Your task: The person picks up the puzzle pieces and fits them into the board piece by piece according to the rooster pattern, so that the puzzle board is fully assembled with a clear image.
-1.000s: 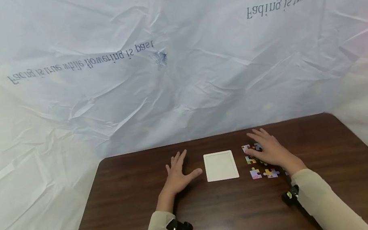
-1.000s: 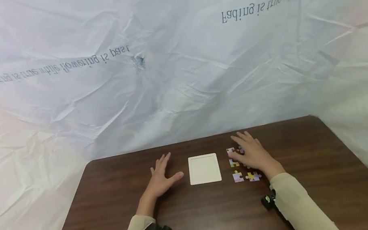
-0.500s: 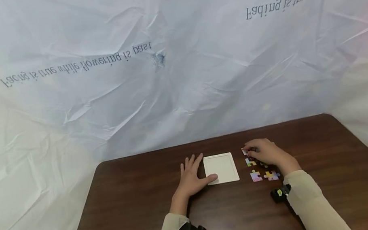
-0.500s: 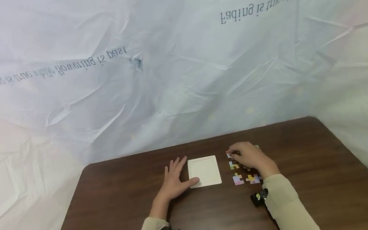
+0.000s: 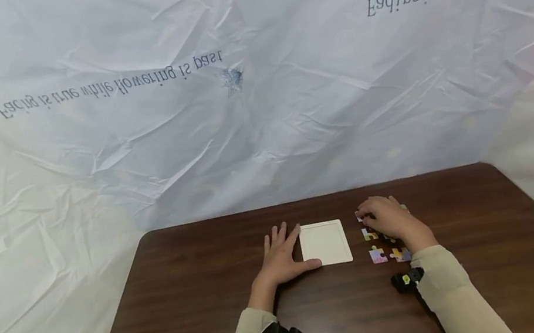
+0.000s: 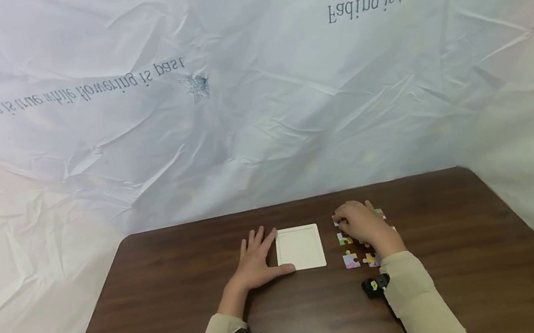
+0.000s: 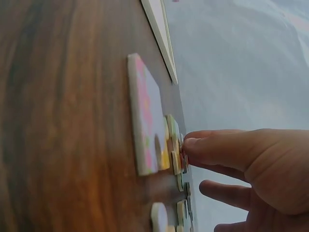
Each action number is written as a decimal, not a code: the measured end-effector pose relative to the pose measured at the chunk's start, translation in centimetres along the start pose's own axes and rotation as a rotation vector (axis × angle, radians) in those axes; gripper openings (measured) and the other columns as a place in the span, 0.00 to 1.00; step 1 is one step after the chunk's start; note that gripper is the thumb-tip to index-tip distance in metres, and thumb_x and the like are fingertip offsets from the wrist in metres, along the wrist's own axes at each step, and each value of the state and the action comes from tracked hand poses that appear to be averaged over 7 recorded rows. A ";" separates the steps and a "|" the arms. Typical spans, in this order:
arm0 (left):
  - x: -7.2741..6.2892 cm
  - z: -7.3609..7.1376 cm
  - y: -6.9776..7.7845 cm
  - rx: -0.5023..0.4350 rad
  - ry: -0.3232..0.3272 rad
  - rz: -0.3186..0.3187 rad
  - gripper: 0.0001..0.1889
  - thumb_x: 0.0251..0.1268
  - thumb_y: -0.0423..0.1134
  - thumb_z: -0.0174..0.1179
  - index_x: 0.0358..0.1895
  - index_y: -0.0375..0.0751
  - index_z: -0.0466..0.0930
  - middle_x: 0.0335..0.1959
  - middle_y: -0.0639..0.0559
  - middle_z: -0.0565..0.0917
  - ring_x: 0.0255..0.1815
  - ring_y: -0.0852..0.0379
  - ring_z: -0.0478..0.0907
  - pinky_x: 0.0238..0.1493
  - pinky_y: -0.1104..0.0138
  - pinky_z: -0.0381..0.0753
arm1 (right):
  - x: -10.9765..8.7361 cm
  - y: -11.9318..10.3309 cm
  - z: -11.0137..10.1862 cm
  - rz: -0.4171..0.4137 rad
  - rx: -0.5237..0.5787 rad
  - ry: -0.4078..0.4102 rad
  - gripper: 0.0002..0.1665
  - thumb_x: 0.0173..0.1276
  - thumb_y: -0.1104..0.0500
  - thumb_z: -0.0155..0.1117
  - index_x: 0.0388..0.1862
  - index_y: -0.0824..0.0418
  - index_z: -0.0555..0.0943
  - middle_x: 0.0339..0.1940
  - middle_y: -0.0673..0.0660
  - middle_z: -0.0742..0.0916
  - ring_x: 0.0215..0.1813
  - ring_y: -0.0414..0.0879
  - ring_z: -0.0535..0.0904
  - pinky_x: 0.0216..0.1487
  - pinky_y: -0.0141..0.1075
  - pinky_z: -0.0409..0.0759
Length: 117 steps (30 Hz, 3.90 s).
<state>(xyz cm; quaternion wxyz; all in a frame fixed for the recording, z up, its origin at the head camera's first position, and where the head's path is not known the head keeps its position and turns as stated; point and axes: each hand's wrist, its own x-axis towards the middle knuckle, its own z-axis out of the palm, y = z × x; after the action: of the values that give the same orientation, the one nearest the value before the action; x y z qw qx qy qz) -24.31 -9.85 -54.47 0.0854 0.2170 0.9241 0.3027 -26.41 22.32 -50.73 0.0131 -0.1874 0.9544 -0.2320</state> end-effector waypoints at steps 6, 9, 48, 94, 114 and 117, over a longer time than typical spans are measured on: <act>0.1 -0.1 0.1 0.015 -0.006 -0.005 0.54 0.59 0.66 0.75 0.85 0.50 0.60 0.87 0.37 0.45 0.87 0.34 0.34 0.83 0.38 0.33 | 0.0 -0.1 -0.1 -0.004 0.007 0.015 0.14 0.73 0.68 0.68 0.55 0.68 0.89 0.60 0.70 0.86 0.62 0.70 0.81 0.69 0.75 0.65; 0.2 -0.1 0.1 0.020 -0.013 -0.011 0.55 0.58 0.66 0.76 0.85 0.50 0.60 0.88 0.38 0.45 0.87 0.35 0.34 0.83 0.39 0.32 | 0.0 -0.1 -0.1 -0.022 0.002 0.015 0.15 0.73 0.69 0.68 0.56 0.70 0.88 0.58 0.70 0.87 0.58 0.68 0.84 0.64 0.71 0.73; -0.4 0.5 0.1 0.015 -0.016 -0.035 0.58 0.56 0.65 0.78 0.86 0.49 0.57 0.88 0.39 0.45 0.88 0.36 0.35 0.84 0.40 0.33 | 0.0 -1.5 0.8 -0.073 0.044 0.015 0.16 0.75 0.68 0.67 0.59 0.74 0.85 0.59 0.71 0.85 0.59 0.67 0.83 0.56 0.60 0.84; 1.1 0.1 -1.0 0.047 0.016 -0.018 0.58 0.56 0.67 0.76 0.86 0.49 0.58 0.88 0.39 0.45 0.87 0.36 0.35 0.84 0.40 0.34 | 4.5 -7.5 4.1 -0.256 0.101 -0.042 0.15 0.74 0.65 0.70 0.57 0.68 0.86 0.53 0.62 0.88 0.54 0.57 0.86 0.54 0.52 0.86; 1.1 0.3 -0.8 0.037 0.027 -0.018 0.58 0.55 0.66 0.77 0.86 0.48 0.58 0.87 0.38 0.45 0.87 0.34 0.34 0.84 0.39 0.34 | 5.4 -8.9 4.9 -0.243 0.030 -0.107 0.09 0.73 0.64 0.72 0.50 0.64 0.89 0.48 0.58 0.89 0.51 0.54 0.85 0.50 0.48 0.85; 1.0 0.4 -0.9 0.031 0.028 -0.018 0.58 0.55 0.66 0.77 0.86 0.48 0.58 0.87 0.38 0.45 0.87 0.34 0.34 0.84 0.39 0.33 | 5.4 -9.0 4.9 -0.229 0.021 -0.106 0.10 0.73 0.64 0.72 0.51 0.64 0.89 0.50 0.59 0.89 0.53 0.56 0.85 0.52 0.50 0.85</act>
<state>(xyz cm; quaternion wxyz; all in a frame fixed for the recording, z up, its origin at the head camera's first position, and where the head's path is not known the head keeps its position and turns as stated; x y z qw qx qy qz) -25.44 -9.80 -55.30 0.0719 0.2057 0.9317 0.2905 -27.72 10.85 -50.78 0.0391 -0.3068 0.9223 -0.2318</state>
